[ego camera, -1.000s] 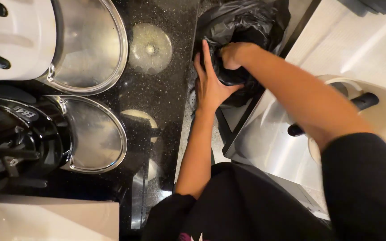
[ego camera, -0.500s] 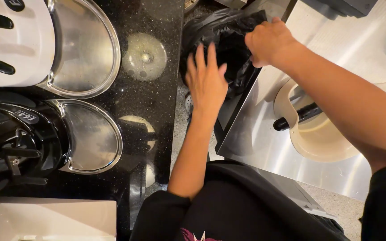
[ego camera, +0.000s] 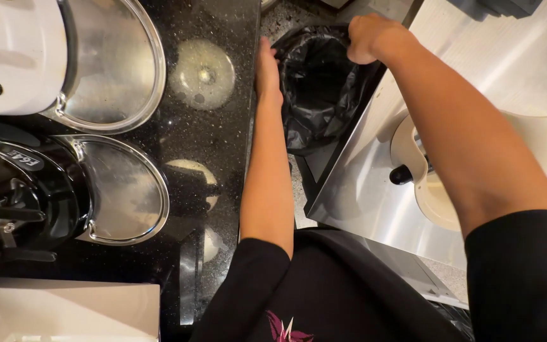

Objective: Cleaning a white plastic component of a machine in a sink and then preparing a trash bag.

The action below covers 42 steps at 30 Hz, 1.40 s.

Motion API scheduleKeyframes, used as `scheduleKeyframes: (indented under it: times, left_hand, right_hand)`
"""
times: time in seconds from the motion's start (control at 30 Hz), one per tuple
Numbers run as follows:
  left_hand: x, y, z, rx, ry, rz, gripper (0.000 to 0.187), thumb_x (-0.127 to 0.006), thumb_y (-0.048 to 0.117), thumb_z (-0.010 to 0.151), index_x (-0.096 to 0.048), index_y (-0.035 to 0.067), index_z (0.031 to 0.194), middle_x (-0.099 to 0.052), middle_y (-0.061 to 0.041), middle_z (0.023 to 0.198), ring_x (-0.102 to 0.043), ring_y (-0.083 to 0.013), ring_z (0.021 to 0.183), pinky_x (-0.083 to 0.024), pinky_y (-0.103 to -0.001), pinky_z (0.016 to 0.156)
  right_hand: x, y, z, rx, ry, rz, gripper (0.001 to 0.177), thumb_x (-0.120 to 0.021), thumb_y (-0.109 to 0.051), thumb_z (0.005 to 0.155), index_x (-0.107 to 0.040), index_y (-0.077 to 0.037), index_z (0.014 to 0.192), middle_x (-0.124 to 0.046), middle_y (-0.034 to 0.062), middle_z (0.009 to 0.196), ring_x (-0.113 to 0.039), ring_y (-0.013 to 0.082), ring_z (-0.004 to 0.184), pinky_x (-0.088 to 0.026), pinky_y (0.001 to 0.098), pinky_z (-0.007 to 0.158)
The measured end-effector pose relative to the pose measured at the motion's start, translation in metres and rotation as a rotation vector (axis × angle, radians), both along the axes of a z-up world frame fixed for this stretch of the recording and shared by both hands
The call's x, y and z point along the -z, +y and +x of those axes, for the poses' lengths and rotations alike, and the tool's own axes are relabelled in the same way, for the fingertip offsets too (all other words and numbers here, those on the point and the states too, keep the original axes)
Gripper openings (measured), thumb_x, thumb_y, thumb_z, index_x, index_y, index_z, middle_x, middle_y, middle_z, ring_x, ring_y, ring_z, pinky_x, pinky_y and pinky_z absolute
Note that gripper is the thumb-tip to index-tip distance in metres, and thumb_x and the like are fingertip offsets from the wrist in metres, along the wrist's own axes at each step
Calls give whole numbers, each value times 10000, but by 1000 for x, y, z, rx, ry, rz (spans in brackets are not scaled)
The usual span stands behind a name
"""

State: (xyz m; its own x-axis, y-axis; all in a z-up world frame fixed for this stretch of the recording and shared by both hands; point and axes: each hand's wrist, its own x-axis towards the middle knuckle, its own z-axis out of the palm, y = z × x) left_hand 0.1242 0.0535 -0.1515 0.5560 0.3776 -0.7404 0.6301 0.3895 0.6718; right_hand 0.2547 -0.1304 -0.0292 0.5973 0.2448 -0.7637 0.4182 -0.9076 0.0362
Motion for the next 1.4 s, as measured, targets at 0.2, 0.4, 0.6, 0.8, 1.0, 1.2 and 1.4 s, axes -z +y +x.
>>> scheduleKeyframes:
  times: [0.2,0.4,0.6,0.8,1.0,1.2,1.4]
  left_hand:
    - [-106,-37,-84,-132,-384,468,680,-625,537,998,-544,66,1481,-549,-156,1536,-515,-297,1429,-383,-421,1221]
    - [-113,-52,-109,47,-253,438,946,-830,426,810,-386,11,1535,-381,-264,1544,-407,-388,1414,-335,-424,1153]
    - [-64,-51,-76,64,-55,215,518,-608,93,836,-577,-42,1335,-709,-264,1261,-677,-384,1198,-499,-406,1046]
    - [-71,-27,-65,194,22,285,476,-549,11,809,-564,-38,1282,-679,-265,1228,-647,-394,1175,-483,-412,1001]
    - [-52,-10,-39,281,-152,415,483,-552,-33,792,-564,-75,1273,-667,-291,1238,-634,-424,1206,-477,-407,1044]
    - [-57,-6,-17,279,-288,443,525,-548,-35,757,-568,-69,1280,-677,-283,1235,-630,-421,1204,-466,-403,1048]
    - [-39,-10,-33,301,-292,550,533,-545,-59,778,-569,-93,1310,-673,-297,1283,-636,-422,1256,-472,-397,1105]
  right_hand:
    - [-49,31,-8,603,170,168,475,-564,-203,932,-603,104,1293,-691,252,1247,-751,473,899,-620,543,775]
    - [8,8,-21,272,99,206,576,-742,-194,803,-563,16,1308,-626,293,1251,-676,475,1017,-561,510,873]
    - [29,4,-27,83,-69,296,476,-792,-154,785,-646,54,1188,-608,320,1262,-616,467,1167,-531,478,964]
    - [23,6,-31,213,-64,379,411,-767,-90,762,-644,84,1113,-602,310,1233,-625,478,1083,-539,488,871]
    - [36,-3,-20,272,-86,464,325,-743,-77,796,-678,109,1055,-665,336,1139,-658,479,1055,-555,471,885]
    - [43,-9,-5,274,-170,603,400,-740,-77,733,-660,100,1083,-659,332,1116,-649,485,1049,-541,487,871]
    - [32,-6,-12,298,-80,596,390,-692,-79,796,-631,67,1153,-627,299,1191,-625,459,1118,-524,482,897]
